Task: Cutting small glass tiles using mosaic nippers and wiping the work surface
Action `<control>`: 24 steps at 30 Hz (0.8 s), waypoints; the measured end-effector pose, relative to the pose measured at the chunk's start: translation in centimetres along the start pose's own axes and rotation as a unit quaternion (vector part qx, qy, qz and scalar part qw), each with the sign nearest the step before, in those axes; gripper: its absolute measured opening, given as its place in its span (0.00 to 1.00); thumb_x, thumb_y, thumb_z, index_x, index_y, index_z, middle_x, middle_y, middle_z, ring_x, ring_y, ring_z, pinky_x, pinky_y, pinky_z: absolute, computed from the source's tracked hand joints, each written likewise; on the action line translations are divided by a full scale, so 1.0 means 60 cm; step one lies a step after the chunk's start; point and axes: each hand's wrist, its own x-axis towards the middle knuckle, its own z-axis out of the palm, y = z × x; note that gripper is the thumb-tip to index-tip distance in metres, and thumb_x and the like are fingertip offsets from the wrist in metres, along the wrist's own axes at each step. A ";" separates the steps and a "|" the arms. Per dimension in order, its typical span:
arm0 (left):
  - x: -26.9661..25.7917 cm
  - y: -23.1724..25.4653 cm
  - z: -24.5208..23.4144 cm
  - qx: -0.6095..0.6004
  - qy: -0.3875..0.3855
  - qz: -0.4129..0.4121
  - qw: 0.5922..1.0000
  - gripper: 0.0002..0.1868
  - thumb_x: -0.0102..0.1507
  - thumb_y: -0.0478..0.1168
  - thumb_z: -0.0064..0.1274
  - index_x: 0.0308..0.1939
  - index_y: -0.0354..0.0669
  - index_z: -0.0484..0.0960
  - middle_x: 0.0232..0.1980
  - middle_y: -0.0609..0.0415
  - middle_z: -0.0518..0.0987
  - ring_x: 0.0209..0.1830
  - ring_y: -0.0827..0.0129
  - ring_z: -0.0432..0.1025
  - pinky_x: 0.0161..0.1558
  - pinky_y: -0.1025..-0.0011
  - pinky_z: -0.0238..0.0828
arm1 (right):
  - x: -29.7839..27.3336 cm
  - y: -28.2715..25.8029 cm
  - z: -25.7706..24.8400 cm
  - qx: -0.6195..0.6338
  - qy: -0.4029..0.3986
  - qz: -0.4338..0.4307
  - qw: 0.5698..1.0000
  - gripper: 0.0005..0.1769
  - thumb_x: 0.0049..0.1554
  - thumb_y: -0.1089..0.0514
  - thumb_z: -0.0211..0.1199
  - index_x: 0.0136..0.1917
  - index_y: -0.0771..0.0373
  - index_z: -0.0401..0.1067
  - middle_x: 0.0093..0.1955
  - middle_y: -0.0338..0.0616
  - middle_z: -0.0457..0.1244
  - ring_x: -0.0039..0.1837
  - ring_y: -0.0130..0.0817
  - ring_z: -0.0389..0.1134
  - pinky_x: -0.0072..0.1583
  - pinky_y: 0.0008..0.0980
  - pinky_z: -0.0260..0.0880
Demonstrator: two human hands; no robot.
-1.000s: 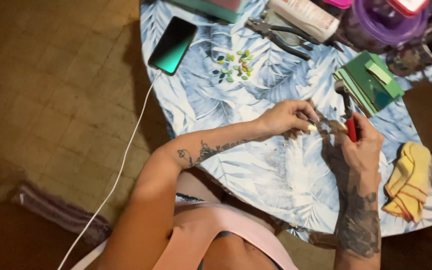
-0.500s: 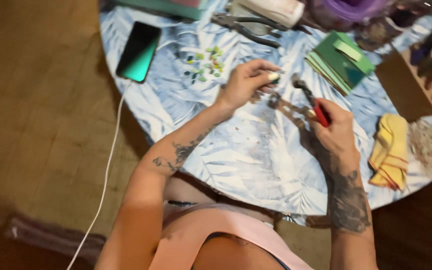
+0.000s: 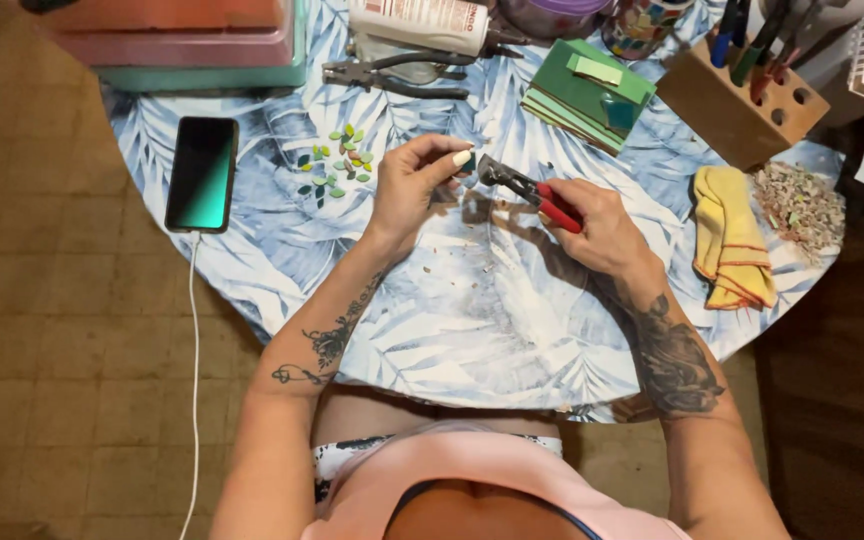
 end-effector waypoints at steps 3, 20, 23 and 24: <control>-0.003 0.000 0.005 0.043 0.004 0.031 0.999 0.08 0.53 0.30 0.51 0.36 0.38 0.78 0.29 0.51 0.76 0.27 0.78 0.71 0.27 0.87 0.70 | -0.002 0.002 -0.003 -0.003 -0.009 0.001 1.000 0.23 0.38 0.65 0.62 0.50 0.68 0.66 0.41 0.57 0.61 0.44 0.56 0.63 0.46 0.43 0.62; -0.007 0.023 -0.001 0.210 -0.061 0.200 0.955 0.08 0.53 0.30 0.52 0.34 0.44 0.80 0.28 0.54 0.74 0.27 0.77 0.69 0.27 0.81 0.69 | -0.001 0.000 -0.010 -0.014 -0.040 0.002 0.999 0.25 0.38 0.64 0.61 0.51 0.66 0.65 0.42 0.56 0.60 0.44 0.54 0.63 0.46 0.42 0.62; -0.005 0.026 -0.006 0.237 -0.080 0.223 0.942 0.08 0.53 0.30 0.52 0.34 0.45 0.80 0.28 0.54 0.75 0.27 0.76 0.69 0.27 0.81 0.69 | -0.001 0.003 -0.009 -0.023 -0.042 -0.003 0.999 0.26 0.38 0.64 0.61 0.52 0.66 0.64 0.42 0.55 0.60 0.44 0.53 0.63 0.46 0.41 0.62; -0.004 0.026 -0.007 0.246 -0.087 0.232 0.937 0.08 0.53 0.30 0.52 0.34 0.45 0.80 0.29 0.53 0.75 0.27 0.75 0.70 0.27 0.81 0.68 | 0.000 0.004 -0.009 -0.027 -0.044 -0.005 0.999 0.26 0.37 0.64 0.61 0.52 0.65 0.64 0.42 0.55 0.59 0.44 0.53 0.62 0.46 0.41 0.62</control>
